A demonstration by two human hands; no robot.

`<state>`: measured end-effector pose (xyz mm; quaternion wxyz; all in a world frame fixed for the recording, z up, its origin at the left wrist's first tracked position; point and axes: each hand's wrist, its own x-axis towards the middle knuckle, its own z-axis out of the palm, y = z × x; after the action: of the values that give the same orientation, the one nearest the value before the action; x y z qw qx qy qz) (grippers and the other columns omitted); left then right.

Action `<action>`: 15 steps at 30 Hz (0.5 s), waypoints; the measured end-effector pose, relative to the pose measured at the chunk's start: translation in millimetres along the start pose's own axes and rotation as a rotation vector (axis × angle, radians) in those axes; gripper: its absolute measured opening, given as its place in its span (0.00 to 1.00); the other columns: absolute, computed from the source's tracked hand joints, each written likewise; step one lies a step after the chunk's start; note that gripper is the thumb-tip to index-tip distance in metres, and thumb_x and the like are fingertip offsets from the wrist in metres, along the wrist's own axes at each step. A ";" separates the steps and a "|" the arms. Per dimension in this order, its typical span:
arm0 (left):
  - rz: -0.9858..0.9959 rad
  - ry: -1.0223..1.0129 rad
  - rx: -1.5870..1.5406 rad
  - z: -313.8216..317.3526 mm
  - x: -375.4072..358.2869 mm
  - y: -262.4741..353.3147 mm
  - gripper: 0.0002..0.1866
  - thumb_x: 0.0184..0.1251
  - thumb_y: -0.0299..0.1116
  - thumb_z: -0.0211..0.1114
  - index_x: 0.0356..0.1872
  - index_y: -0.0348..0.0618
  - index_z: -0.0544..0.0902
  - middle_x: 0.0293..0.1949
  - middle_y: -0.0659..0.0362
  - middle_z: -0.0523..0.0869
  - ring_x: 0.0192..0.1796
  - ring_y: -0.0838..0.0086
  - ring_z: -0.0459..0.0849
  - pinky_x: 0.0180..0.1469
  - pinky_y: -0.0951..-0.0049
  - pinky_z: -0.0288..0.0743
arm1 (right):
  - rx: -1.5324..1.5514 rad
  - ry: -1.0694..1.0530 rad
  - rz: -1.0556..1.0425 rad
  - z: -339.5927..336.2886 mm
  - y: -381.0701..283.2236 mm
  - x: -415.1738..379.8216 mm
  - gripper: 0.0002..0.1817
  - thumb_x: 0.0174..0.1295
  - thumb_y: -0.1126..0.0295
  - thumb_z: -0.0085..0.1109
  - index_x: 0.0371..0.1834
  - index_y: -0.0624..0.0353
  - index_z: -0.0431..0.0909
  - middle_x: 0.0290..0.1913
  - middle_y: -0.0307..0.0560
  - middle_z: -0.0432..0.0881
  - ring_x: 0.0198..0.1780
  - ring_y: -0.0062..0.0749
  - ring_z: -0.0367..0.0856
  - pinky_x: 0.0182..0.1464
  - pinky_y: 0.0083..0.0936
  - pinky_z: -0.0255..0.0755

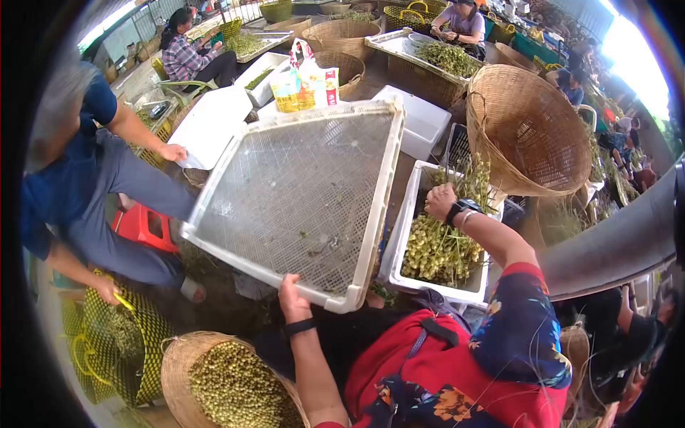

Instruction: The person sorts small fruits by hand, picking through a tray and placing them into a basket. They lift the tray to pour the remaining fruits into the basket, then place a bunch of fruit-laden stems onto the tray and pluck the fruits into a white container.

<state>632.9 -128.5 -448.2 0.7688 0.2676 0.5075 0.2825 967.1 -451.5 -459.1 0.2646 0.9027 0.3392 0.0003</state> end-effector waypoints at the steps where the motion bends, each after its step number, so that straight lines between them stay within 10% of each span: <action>1: 0.011 0.008 -0.029 2.8 1.5 -13.8 0.07 0.48 0.25 0.64 0.27 0.35 0.76 0.30 0.56 0.76 0.29 0.65 0.77 0.35 0.59 0.76 | 0.037 -0.011 -0.057 -2.8 7.1 -9.6 0.25 0.60 0.43 0.55 0.42 0.53 0.86 0.40 0.47 0.81 0.48 0.41 0.77 0.52 0.47 0.63; 7: -0.154 0.120 0.140 1.8 51.3 -98.1 0.43 0.42 0.20 0.62 0.67 0.26 0.59 0.55 0.47 0.74 0.53 0.58 0.76 0.58 0.55 0.73 | -0.086 -0.044 -0.124 -15.9 0.1 -19.7 0.21 0.63 0.50 0.52 0.37 0.53 0.87 0.41 0.46 0.78 0.47 0.40 0.74 0.48 0.43 0.62; 9: -0.086 0.272 0.154 -8.0 91.4 -137.2 0.12 0.46 0.22 0.61 0.34 0.41 0.72 0.33 0.55 0.73 0.30 0.63 0.75 0.31 0.54 0.73 | -0.102 -0.007 -0.095 -16.6 6.3 -9.9 0.20 0.63 0.49 0.52 0.37 0.51 0.88 0.41 0.45 0.78 0.48 0.40 0.74 0.50 0.45 0.62; 11: -0.363 0.154 0.254 8.2 55.1 -110.5 0.12 0.51 0.26 0.66 0.35 0.42 0.74 0.31 0.55 0.75 0.28 0.62 0.76 0.37 0.57 0.78 | -0.145 0.055 -0.115 -16.3 3.8 -9.8 0.19 0.63 0.50 0.52 0.35 0.51 0.87 0.41 0.45 0.79 0.49 0.40 0.74 0.52 0.48 0.63; 13: -0.125 -0.485 0.445 -2.7 -3.3 -88.0 0.12 0.58 0.31 0.69 0.33 0.43 0.72 0.27 0.58 0.73 0.26 0.64 0.76 0.36 0.60 0.79 | -0.080 -0.068 -0.170 -41.4 -7.2 -15.8 0.17 0.63 0.54 0.54 0.36 0.54 0.86 0.42 0.44 0.79 0.49 0.40 0.75 0.54 0.50 0.63; 15: -0.599 -0.383 0.274 -1.6 -6.9 -92.7 0.14 0.63 0.34 0.69 0.40 0.38 0.75 0.27 0.56 0.77 0.29 0.61 0.81 0.39 0.57 0.81 | -0.144 0.207 -0.225 -53.3 -32.1 -36.5 0.11 0.62 0.59 0.57 0.35 0.53 0.84 0.40 0.41 0.80 0.47 0.38 0.76 0.53 0.44 0.65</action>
<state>644.3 -197.8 -509.2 0.8554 0.2556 0.4433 -0.0804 909.7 -428.3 -422.1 0.2906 0.8331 0.4624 0.0879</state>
